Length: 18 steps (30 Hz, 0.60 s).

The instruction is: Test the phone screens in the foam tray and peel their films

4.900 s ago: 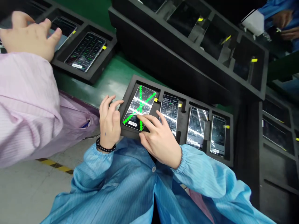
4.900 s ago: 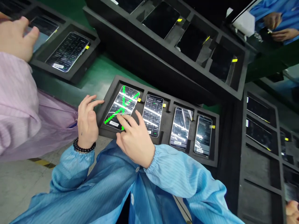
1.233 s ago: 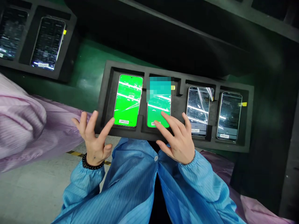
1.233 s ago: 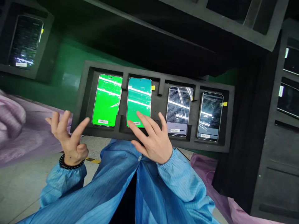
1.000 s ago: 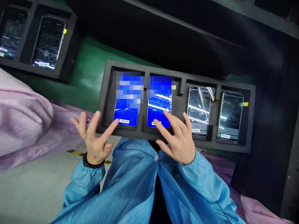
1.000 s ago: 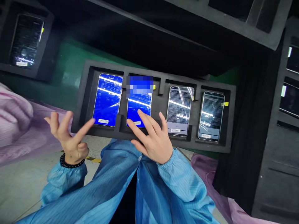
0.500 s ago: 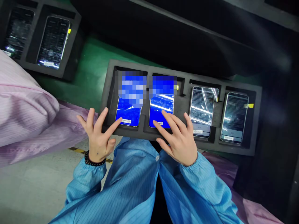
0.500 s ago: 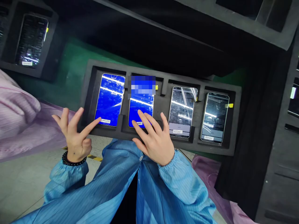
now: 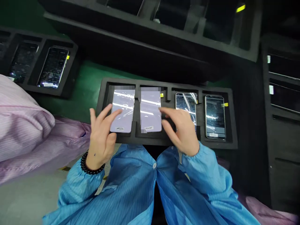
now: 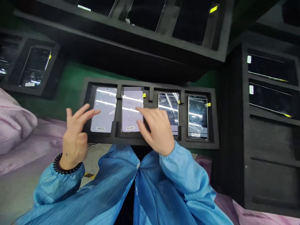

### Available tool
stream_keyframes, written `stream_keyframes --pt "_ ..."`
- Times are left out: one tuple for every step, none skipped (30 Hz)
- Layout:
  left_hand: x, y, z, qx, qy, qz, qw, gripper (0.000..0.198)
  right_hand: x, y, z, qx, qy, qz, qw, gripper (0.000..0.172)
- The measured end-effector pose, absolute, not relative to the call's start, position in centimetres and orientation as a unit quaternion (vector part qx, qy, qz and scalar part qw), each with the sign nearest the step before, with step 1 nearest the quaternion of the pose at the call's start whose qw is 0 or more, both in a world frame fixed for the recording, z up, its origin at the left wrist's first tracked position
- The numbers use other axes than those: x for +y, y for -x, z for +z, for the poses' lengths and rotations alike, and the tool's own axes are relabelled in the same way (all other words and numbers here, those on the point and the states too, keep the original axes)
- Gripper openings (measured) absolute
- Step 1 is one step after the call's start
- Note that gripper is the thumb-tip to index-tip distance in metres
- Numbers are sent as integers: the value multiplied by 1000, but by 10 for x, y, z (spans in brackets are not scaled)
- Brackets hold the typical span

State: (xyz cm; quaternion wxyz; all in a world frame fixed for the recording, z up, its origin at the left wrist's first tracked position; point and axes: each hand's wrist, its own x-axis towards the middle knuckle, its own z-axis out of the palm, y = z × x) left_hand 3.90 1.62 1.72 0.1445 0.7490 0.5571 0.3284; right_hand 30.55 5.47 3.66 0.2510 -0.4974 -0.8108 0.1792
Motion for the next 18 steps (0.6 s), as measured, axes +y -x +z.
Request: stream_keyframes --pt "23 -48 20 536 -769 313 150 59 68 -305 42 -805 525 166 220 36" --pt "29 -56 22 519 -790 292 148 59 82 -304 47 -801 546 155 189 36" --pt "35 -65 22 509 -806 266 140 60 96 -302 51 -798 562 150 157 35" --pt "39 -73 21 510 -817 236 131 63 107 -299 54 -799 570 149 121 34" --pt "42 -80 19 517 -821 208 122 66 116 -296 57 -800 574 150 89 32" --pt "44 -87 18 527 -820 188 116 70 121 -294 60 -801 575 148 72 31" --pt "46 -92 16 538 -816 176 116 74 123 -294 63 -804 572 146 71 31" --pt "46 -98 15 548 -809 174 122 78 120 -294 67 -806 568 142 88 30" --pt "47 -102 14 555 -801 178 136 80 114 -297 71 -807 561 138 120 31" --pt "47 -107 14 562 -790 186 160 82 105 -301 76 -806 554 135 161 31" --pt "46 -111 15 568 -775 201 194 82 93 -306 80 -800 547 133 207 31" --pt "46 -116 15 575 -747 226 246 82 80 -312 84 -792 541 135 249 31" --pt "46 -119 16 581 -709 257 308 83 66 -318 87 -781 537 138 287 31" --pt "46 -123 17 585 -662 289 370 83 51 -324 89 -769 535 145 319 30" --pt "46 -125 18 588 -612 317 424 84 38 -330 90 -758 533 152 343 30" --pt "47 -127 19 590 -565 340 466 84 25 -335 89 -748 532 163 361 29" --pt "49 -128 20 591 -526 358 495 83 14 -339 87 -739 532 173 375 29" --pt "51 -129 21 593 -496 372 513 80 3 -343 85 -730 532 185 387 29"
